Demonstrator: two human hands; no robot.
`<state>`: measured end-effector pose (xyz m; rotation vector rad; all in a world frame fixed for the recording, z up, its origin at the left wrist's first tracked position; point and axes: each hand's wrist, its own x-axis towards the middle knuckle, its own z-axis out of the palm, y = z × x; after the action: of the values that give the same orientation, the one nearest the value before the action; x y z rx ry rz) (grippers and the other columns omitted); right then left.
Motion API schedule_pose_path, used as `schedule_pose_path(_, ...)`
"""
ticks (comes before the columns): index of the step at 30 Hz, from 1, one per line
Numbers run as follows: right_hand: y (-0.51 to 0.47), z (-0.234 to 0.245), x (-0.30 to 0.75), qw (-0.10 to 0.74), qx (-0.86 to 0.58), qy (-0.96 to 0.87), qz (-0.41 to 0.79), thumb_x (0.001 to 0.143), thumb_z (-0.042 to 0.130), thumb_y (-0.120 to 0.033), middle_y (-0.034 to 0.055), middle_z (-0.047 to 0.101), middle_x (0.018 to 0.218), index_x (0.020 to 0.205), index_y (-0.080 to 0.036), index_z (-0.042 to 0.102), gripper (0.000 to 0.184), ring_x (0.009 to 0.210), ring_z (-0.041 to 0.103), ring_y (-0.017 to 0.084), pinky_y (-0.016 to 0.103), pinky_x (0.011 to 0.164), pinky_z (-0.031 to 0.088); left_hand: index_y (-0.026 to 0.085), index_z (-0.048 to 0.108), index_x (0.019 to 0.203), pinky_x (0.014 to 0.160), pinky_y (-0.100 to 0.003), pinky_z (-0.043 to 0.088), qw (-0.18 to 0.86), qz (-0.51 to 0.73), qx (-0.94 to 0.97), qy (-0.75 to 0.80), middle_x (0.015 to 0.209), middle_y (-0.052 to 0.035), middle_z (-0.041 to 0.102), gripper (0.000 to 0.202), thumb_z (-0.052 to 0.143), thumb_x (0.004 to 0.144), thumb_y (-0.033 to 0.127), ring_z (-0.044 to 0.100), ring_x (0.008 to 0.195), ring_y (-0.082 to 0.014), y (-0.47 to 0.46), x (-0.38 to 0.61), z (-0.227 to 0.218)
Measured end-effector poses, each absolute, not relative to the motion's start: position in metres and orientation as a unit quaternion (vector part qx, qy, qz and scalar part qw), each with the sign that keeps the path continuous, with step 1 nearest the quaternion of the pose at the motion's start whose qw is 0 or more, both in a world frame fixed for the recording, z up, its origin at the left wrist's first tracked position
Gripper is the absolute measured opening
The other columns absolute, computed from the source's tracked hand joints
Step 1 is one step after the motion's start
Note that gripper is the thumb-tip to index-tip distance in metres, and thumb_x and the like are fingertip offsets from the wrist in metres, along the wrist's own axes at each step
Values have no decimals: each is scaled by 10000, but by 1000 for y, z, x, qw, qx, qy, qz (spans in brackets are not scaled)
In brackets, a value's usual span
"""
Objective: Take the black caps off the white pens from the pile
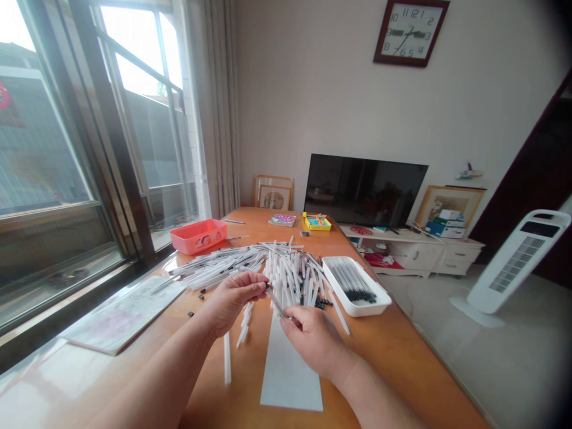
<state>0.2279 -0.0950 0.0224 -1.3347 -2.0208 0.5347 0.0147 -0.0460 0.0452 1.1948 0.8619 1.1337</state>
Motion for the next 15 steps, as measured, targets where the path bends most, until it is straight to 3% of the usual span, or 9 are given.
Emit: schedule_pose_path(15,-95,23,227,356,-492,-767,210,904,520,-313,-7,572,670,747,-213,619,211,653,504,142,237,597,321,151,729,915,840,-325,457,585,486,532,373,876,-81,714,232,779,757,313,634,814,-181,-45,14,43)
